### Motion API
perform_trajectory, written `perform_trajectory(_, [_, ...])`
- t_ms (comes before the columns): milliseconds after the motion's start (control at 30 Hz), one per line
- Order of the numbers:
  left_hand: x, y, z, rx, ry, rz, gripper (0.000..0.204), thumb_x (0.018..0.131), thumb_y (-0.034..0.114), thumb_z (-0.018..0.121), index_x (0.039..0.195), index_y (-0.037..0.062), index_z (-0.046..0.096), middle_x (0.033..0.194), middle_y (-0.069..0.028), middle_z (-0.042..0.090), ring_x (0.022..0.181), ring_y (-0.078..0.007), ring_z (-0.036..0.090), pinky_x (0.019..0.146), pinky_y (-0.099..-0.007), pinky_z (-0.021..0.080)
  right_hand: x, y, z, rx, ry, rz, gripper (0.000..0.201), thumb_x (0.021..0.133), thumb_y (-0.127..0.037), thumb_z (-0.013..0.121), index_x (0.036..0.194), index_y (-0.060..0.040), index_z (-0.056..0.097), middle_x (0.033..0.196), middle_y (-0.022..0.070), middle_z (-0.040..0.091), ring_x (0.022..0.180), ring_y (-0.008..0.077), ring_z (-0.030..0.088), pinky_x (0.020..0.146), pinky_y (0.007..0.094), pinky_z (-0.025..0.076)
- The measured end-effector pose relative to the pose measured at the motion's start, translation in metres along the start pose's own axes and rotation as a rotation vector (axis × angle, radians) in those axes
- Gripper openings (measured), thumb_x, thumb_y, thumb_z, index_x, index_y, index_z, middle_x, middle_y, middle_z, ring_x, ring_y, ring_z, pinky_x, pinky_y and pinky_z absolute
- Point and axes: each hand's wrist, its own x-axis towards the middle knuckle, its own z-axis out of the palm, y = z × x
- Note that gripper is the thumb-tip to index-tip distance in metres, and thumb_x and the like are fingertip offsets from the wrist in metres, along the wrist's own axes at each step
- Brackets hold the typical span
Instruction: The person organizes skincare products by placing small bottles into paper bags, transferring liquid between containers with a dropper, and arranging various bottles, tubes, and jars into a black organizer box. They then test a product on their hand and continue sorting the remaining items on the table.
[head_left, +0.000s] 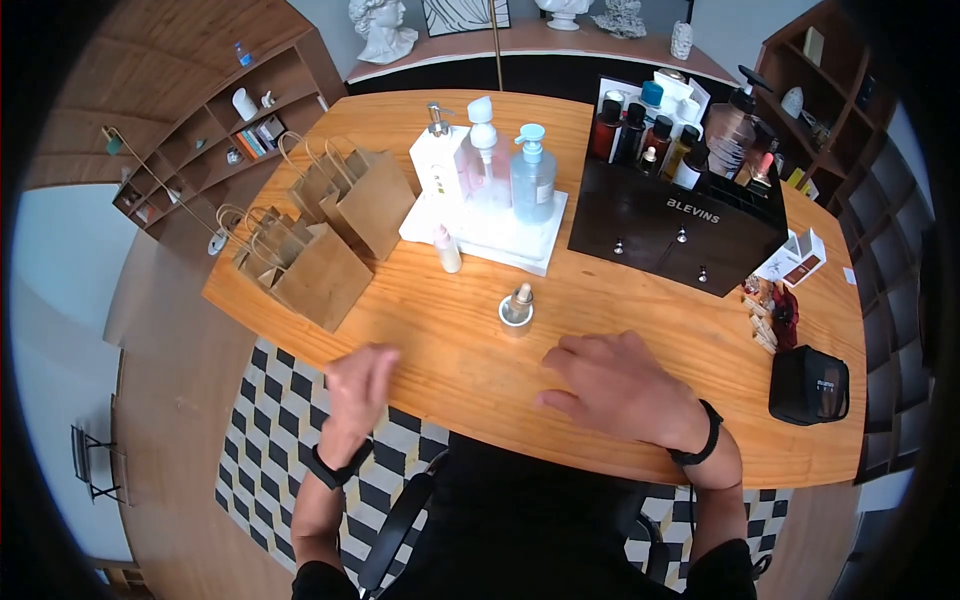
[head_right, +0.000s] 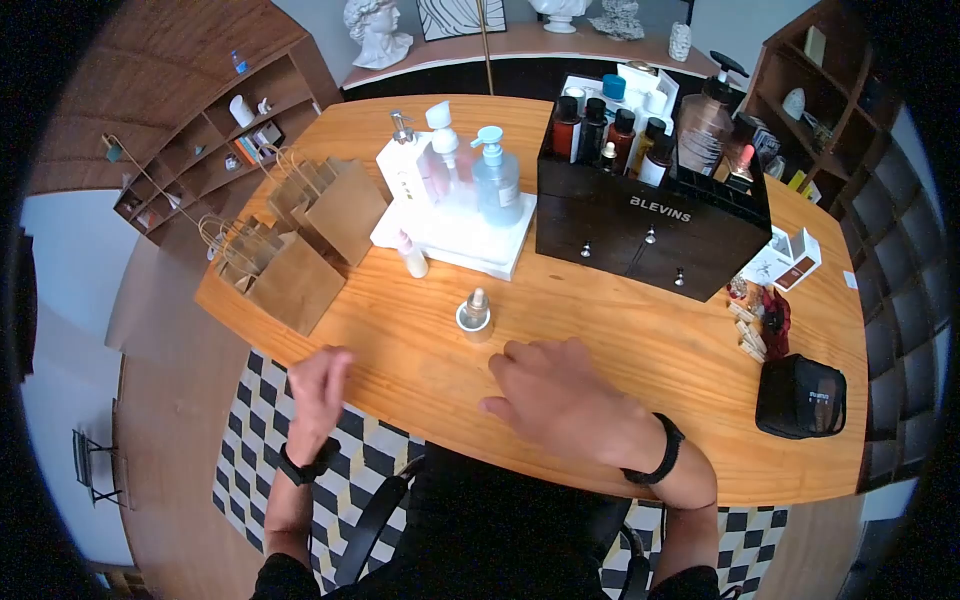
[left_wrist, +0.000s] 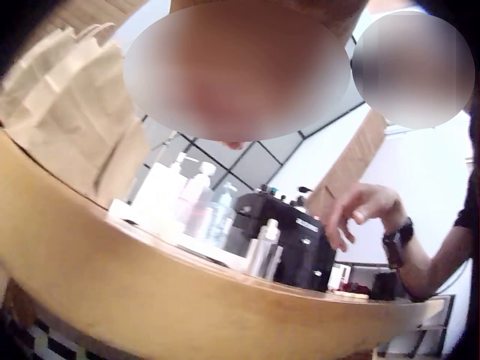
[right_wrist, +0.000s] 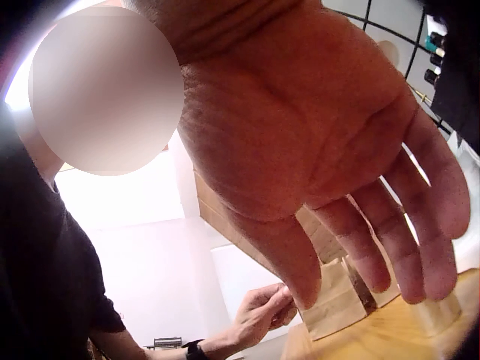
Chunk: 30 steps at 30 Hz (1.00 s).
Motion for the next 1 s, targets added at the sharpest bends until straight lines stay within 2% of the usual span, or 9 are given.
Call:
perform_trajectory(33, [0.01, 0.018, 0.008, -0.018, -0.023, 0.204, 0.008, 0.093, -0.002, 0.066, 0.098, -0.0021, 0.073, 0.083, -0.0131, 0.071, 0.071, -0.0272, 0.072, 0.065, -0.0379, 0.059, -0.002, 0.0, -0.009, -0.025, 0.01, 0.052, 0.036, 0.107, -0.035, 0.062, 0.11, 0.0002, 0.067, 0.108, 0.0159, 0.068, 0.105, 0.0349, 0.067, 0.087, 0.0487, 0.048])
perform_trajectory(100, [0.014, 0.047, 0.022, -0.061, -0.204, 0.328, 0.038, 0.084, -0.007, 0.066, 0.121, 0.0007, 0.073, 0.101, -0.011, 0.075, 0.091, -0.0283, 0.077, 0.077, -0.0406, 0.064, -0.005, 0.004, -0.017, -0.053, 0.022, 0.109, 0.035, 0.107, -0.035, 0.062, 0.113, -0.001, 0.068, 0.109, 0.0147, 0.068, 0.105, 0.0348, 0.068, 0.086, 0.049, 0.048])
perform_trajectory(167, [0.029, 0.079, 0.034, -0.164, -0.309, 0.598, 0.053, 0.081, -0.001, 0.071, 0.134, 0.001, 0.068, 0.106, -0.0104, 0.075, 0.097, -0.025, 0.075, 0.081, -0.0379, 0.062, -0.012, 0.013, -0.021, -0.135, 0.273, 0.117, 0.021, 0.101, -0.022, 0.065, 0.109, -0.0029, 0.07, 0.104, 0.0131, 0.07, 0.101, 0.0344, 0.07, 0.083, 0.0465, 0.05])
perform_trajectory(233, [0.033, 0.11, 0.045, -0.301, -0.438, 0.805, 0.027, 0.093, 0.013, 0.072, 0.117, 0.0006, 0.073, 0.095, -0.0096, 0.072, 0.089, -0.0205, 0.071, 0.073, -0.0338, 0.056, -0.017, 0.022, -0.031, -0.176, 0.312, 0.136, 0.016, 0.096, -0.015, 0.066, 0.105, -0.0032, 0.072, 0.1, 0.0124, 0.07, 0.097, 0.0342, 0.071, 0.08, 0.0454, 0.052])
perform_trajectory(367, [0.021, 0.162, 0.081, -0.455, -0.594, 1.134, 0.026, 0.1, 0.024, 0.07, 0.082, 0.0061, 0.065, 0.07, 0.0003, 0.054, 0.074, -0.0166, 0.058, 0.07, -0.0323, 0.045, -0.024, 0.028, -0.039, -0.228, 0.494, 0.107, 0.016, 0.083, 0.001, 0.064, 0.095, -0.0035, 0.074, 0.091, 0.0112, 0.069, 0.089, 0.0341, 0.072, 0.075, 0.043, 0.055])
perform_trajectory(533, [0.024, 0.222, 0.103, -0.478, -0.455, 1.382, 0.021, 0.096, 0.023, 0.069, 0.082, 0.0074, 0.064, 0.076, 0.0007, 0.058, 0.076, -0.0186, 0.059, 0.077, -0.0333, 0.046, -0.028, 0.028, -0.043, -0.229, 0.427, 0.127, 0.012, 0.089, -0.01, 0.073, 0.098, -0.0042, 0.076, 0.094, 0.0102, 0.072, 0.086, 0.0326, 0.072, 0.071, 0.0435, 0.055])
perform_trajectory(633, [0.036, 0.243, 0.109, -0.631, -0.275, 1.328, 0.015, 0.076, 0.017, 0.07, 0.072, 0.0047, 0.063, 0.068, -0.0027, 0.058, 0.073, -0.0209, 0.059, 0.077, -0.0344, 0.043, -0.03, 0.027, -0.042, -0.206, 0.457, 0.135, 0.022, 0.091, -0.021, 0.079, 0.106, -0.0044, 0.077, 0.096, 0.01, 0.074, 0.085, 0.0299, 0.074, 0.07, 0.0424, 0.055])
perform_trajectory(933, [0.031, 0.229, 0.114, -0.593, -0.328, 1.2, 0.016, 0.074, 0.014, 0.072, 0.077, 0.0012, 0.064, 0.067, -0.0031, 0.055, 0.071, -0.0178, 0.064, 0.057, -0.0328, 0.045, -0.016, 0.026, -0.038, -0.161, 0.287, 0.212, 0.039, 0.095, -0.03, 0.078, 0.124, -0.0045, 0.073, 0.101, 0.0124, 0.076, 0.091, 0.0293, 0.075, 0.075, 0.0418, 0.055])
perform_trajectory(1000, [0.045, 0.223, 0.104, -0.573, -0.291, 1.162, 0.016, 0.075, 0.014, 0.072, 0.08, 0.0011, 0.065, 0.069, -0.0034, 0.056, 0.069, -0.0178, 0.064, 0.054, -0.0327, 0.045, -0.015, 0.03, -0.038, -0.092, 0.311, 0.187, 0.036, 0.098, -0.03, 0.073, 0.123, -0.0041, 0.07, 0.102, 0.0148, 0.074, 0.094, 0.0385, 0.072, 0.078, 0.0488, 0.054])
